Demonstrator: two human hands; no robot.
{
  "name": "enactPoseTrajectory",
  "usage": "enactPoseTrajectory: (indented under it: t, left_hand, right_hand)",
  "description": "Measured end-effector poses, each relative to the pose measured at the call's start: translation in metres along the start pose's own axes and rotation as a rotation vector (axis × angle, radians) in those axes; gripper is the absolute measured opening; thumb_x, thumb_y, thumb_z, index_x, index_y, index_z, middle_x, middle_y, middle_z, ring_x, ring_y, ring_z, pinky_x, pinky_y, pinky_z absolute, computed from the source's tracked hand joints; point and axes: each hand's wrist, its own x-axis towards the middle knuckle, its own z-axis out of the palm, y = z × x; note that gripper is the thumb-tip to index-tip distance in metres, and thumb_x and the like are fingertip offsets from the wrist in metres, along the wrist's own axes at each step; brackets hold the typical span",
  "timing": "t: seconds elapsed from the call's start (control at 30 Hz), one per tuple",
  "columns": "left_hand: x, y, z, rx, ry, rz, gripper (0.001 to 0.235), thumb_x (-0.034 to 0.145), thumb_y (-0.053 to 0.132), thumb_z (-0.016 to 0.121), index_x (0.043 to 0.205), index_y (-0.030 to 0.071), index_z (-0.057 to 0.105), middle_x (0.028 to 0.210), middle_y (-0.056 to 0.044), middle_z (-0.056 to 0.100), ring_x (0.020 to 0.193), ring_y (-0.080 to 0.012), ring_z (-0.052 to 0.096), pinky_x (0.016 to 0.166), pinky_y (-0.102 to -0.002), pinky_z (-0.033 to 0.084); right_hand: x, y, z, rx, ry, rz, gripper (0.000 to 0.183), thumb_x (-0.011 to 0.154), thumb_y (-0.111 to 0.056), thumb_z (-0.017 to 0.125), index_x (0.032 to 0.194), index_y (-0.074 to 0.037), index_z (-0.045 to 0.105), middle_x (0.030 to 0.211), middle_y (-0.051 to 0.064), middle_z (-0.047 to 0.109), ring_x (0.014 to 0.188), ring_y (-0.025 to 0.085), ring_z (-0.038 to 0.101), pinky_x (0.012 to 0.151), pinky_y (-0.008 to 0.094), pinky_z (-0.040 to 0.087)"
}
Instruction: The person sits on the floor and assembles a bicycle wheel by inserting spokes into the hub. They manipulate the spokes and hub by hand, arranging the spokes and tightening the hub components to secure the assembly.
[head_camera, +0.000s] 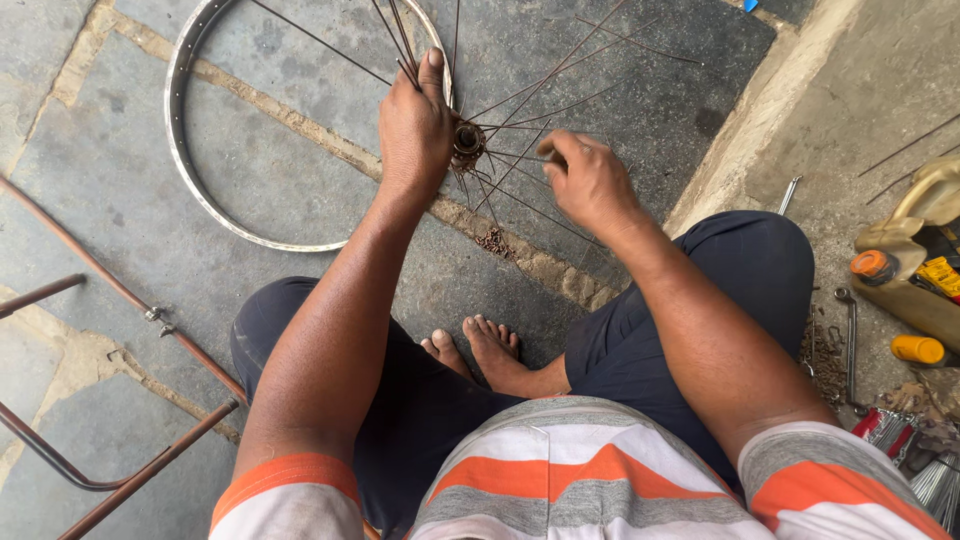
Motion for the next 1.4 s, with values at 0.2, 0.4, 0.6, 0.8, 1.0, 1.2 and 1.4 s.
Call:
enactPoseTrajectory:
  t: [0.2,0.4,0.6,0.8,1.0,1.2,1.4]
  left_hand:
    - [0.002,0.004,-0.004,-0.165,-0.052,-0.132,0.061,0.106,0.056,0.040,0.104,0.001,0.066,0.065,-0.007,0.072,0.061,-0.0199,0.078,0.059,-0.039,0.059]
    - [0.007,-0.005,-0.015,-0.158,-0.051,-0.132,0.066,0.107,0.056,0.039,0.104,-0.003,0.067,0.062,-0.008,0.069,0.059,-0.0207,0.077,0.058,-0.039,0.058]
    - [0.007,-0.013,-0.020,-0.074,-0.012,-0.083,0.066,0.107,0.057,0.036,0.107,0.000,0.069,0.061,-0.008,0.072,0.058,-0.0203,0.077,0.061,-0.041,0.056]
    - [0.005,-0.011,-0.029,-0.146,-0.023,-0.067,0.067,0.106,0.058,0.037,0.104,0.000,0.069,0.064,-0.009,0.071,0.056,-0.0199,0.077,0.057,-0.040,0.057]
    - [0.003,-0.004,-0.030,-0.233,-0.040,-0.069,0.064,0.104,0.058,0.038,0.103,0.002,0.069,0.064,-0.007,0.072,0.054,-0.0190,0.077,0.057,-0.040,0.059]
    - [0.005,-0.009,-0.028,-0.084,0.008,0.005,0.065,0.108,0.056,0.037,0.099,0.001,0.069,0.068,-0.011,0.069,0.066,-0.0262,0.076,0.066,-0.047,0.054]
    - [0.007,-0.014,-0.021,0.016,0.007,0.014,0.066,0.109,0.058,0.036,0.099,0.001,0.070,0.068,-0.009,0.069,0.069,-0.0265,0.075,0.066,-0.049,0.053]
  right_hand:
    - [-0.005,0.001,0.013,-0.405,0.321,-0.532,0.058,0.108,-0.003,0.065,0.155,-0.023,0.037,0.113,0.011,0.058,0.094,0.022,0.064,0.075,0.039,0.059]
    - [-0.020,-0.022,0.033,-0.459,-0.009,-0.609,0.091,0.108,0.005,0.058,0.164,-0.046,0.009,0.088,0.000,0.054,0.074,0.011,0.057,0.067,0.028,0.057]
    - [-0.027,-0.033,0.044,-0.340,0.021,-0.619,0.088,0.107,0.000,0.059,0.169,-0.039,0.009,0.093,0.002,0.058,0.078,0.015,0.059,0.070,0.034,0.057]
    - [-0.024,-0.020,0.019,-0.481,-0.058,-0.511,0.071,0.105,0.002,0.057,0.159,-0.041,0.039,0.096,0.001,0.061,0.081,0.014,0.061,0.073,0.033,0.057]
    - [-0.030,-0.044,0.007,-0.495,-0.030,-0.425,0.045,0.098,-0.003,0.061,0.134,-0.029,0.070,0.130,0.011,0.063,0.115,0.024,0.060,0.108,0.047,0.048]
    - [-0.028,-0.048,0.013,-0.570,-0.025,-0.432,0.039,0.100,-0.012,0.065,0.138,-0.022,0.066,0.150,0.016,0.053,0.142,0.031,0.048,0.123,0.057,0.034]
    - [-0.032,-0.044,0.030,-0.557,-0.023,-0.514,0.073,0.102,-0.009,0.061,0.165,-0.030,0.030,0.166,0.018,0.031,0.152,0.036,0.037,0.126,0.063,0.025]
